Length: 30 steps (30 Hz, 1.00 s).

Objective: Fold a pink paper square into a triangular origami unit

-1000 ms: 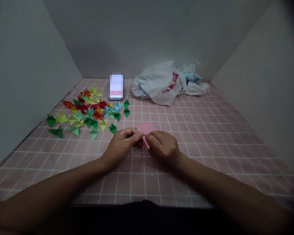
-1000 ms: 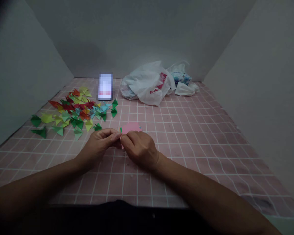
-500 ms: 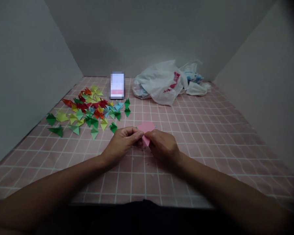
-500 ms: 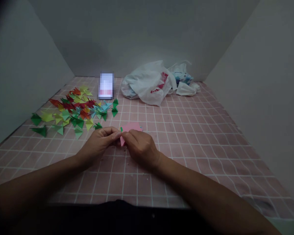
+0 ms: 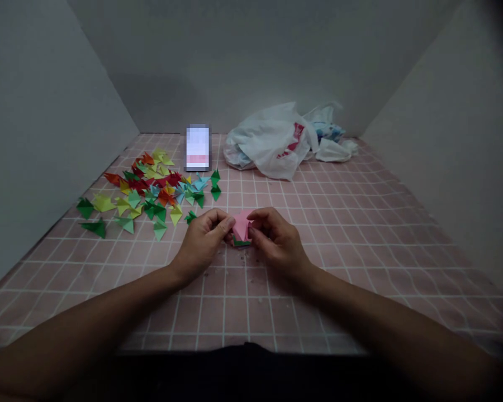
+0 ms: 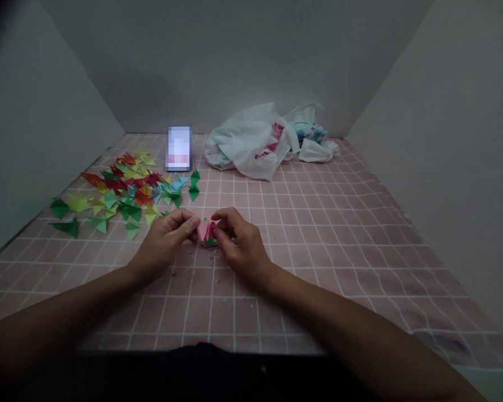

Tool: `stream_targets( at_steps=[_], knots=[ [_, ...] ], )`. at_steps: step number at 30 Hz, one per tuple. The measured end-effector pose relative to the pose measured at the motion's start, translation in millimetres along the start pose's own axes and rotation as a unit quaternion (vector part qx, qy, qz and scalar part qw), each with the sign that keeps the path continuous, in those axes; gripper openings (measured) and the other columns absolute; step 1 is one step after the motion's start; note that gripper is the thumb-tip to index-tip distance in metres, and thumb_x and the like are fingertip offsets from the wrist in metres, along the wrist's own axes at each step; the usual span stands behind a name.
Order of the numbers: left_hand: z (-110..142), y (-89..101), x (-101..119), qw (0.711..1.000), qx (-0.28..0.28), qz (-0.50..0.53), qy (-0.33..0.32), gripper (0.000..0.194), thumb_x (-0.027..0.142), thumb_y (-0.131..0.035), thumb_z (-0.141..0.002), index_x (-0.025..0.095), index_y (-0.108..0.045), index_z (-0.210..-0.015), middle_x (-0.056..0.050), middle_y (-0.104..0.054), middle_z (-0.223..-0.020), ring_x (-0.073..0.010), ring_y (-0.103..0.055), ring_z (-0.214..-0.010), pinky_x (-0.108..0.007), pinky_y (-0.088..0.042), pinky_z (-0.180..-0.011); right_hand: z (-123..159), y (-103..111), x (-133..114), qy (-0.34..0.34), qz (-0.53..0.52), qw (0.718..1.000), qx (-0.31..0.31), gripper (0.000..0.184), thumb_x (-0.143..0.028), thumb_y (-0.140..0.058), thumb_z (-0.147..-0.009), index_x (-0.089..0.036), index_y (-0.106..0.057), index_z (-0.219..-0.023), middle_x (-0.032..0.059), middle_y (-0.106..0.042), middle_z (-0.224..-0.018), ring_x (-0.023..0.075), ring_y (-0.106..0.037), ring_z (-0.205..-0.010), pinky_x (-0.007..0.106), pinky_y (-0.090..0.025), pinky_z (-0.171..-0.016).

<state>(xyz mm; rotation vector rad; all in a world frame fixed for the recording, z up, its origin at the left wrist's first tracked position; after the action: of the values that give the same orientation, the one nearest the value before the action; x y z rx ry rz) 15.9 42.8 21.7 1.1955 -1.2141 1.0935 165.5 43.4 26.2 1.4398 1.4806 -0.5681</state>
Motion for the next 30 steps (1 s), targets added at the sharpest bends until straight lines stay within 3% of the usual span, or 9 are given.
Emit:
stream_targets(
  at_steps=[5,10,13,16,20,24,30],
  knots=[
    [-5.3,-1.5,0.0,1.000,-0.022,-0.010,-0.012,0.019,0.033,-0.065,-0.085,0.015,-0.062,-0.077,0.001,-0.062,-0.066,-0.0116,-0.059,-0.060,-0.024,-0.049,-0.059,-5.3,-0.6,17.7,-0.096,-0.141,0.985,0.007,0.015,-0.018,-0.057,-0.088,-0.021,-0.053,-0.101,-0.0055,-0.052,-0.070,0.0102,-0.053,-0.058,0.023,-0.043,-0.053],
    [-9.8,-5.2,-1.1,0.997,-0.070,-0.027,-0.024,0.016,0.030,-0.069,-0.082,0.015,-0.065,-0.079,0.001,-0.063,-0.066,-0.0105,-0.059,-0.058,-0.022,-0.050,-0.057,-7.3,0.7,13.2,-0.105,-0.176,0.979,0.003,0.016,-0.018,-0.058,-0.087,-0.021,-0.053,-0.102,-0.0051,-0.054,-0.070,0.0101,-0.053,-0.059,0.023,-0.044,-0.054],
    [-10.7,-1.2,-4.5,0.999,-0.047,0.020,-0.005,0.017,0.030,-0.071,-0.081,0.015,-0.064,-0.082,0.000,-0.065,-0.069,-0.0111,-0.063,-0.061,-0.024,-0.054,-0.060,-7.3,4.6,10.3,-0.103,-0.188,0.976,0.024,0.016,-0.025,-0.058,-0.091,-0.021,-0.052,-0.105,-0.0039,-0.056,-0.075,0.0101,-0.056,-0.061,0.025,-0.048,-0.057],
    [-8.7,0.9,-9.4,0.997,-0.016,0.078,0.025,0.023,0.032,-0.075,-0.078,0.015,-0.062,-0.087,-0.001,-0.068,-0.075,-0.0127,-0.067,-0.066,-0.026,-0.058,-0.064,-7.5,8.2,8.5,-0.080,-0.157,0.984,0.041,0.017,-0.030,-0.064,-0.089,-0.021,-0.052,-0.096,-0.0028,-0.056,-0.080,0.0099,-0.055,-0.064,0.025,-0.047,-0.058],
    [-3.4,-2.8,-12.4,0.993,-0.006,0.115,0.035,0.026,0.031,-0.077,-0.077,0.016,-0.059,-0.088,-0.001,-0.070,-0.078,-0.0124,-0.069,-0.070,-0.025,-0.057,-0.067,-6.6,5.1,8.4,-0.051,-0.071,0.996,0.018,0.022,-0.025,-0.073,-0.080,-0.021,-0.054,-0.089,-0.0034,-0.056,-0.079,0.0101,-0.052,-0.064,0.024,-0.043,-0.057],
    [-0.5,-9.3,-15.5,0.992,-0.027,0.120,0.034,0.022,0.028,-0.076,-0.078,0.015,-0.060,-0.087,-0.001,-0.070,-0.079,-0.0120,-0.068,-0.071,-0.025,-0.055,-0.069,-6.4,5.2,2.6,-0.008,-0.021,1.000,0.014,0.008,-0.015,-0.064,-0.086,-0.019,-0.059,-0.089,-0.0007,-0.058,-0.083,0.0112,-0.056,-0.069,0.025,-0.044,-0.061],
    [-3.2,-5.1,-6.9,0.996,-0.023,0.072,-0.044,0.023,0.024,-0.074,-0.079,0.018,-0.060,-0.097,-0.002,-0.066,-0.092,-0.0129,-0.066,-0.082,-0.025,-0.055,-0.075,-8.1,4.7,-11.1,0.064,0.058,0.996,-0.008,0.010,-0.009,-0.060,-0.090,-0.018,-0.060,-0.088,0.0014,-0.059,-0.083,0.0142,-0.056,-0.077,0.027,-0.043,-0.067]
  ],
)
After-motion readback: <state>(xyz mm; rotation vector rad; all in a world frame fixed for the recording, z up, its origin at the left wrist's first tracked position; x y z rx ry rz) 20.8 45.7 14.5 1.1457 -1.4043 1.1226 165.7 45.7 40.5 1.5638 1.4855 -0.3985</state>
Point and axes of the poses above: each hand's wrist, its own z-axis away from the middle knuckle, its own y-axis out of the back of the hand, x = y × z, the point moved 7 cm from there along -z, towards the middle knuckle
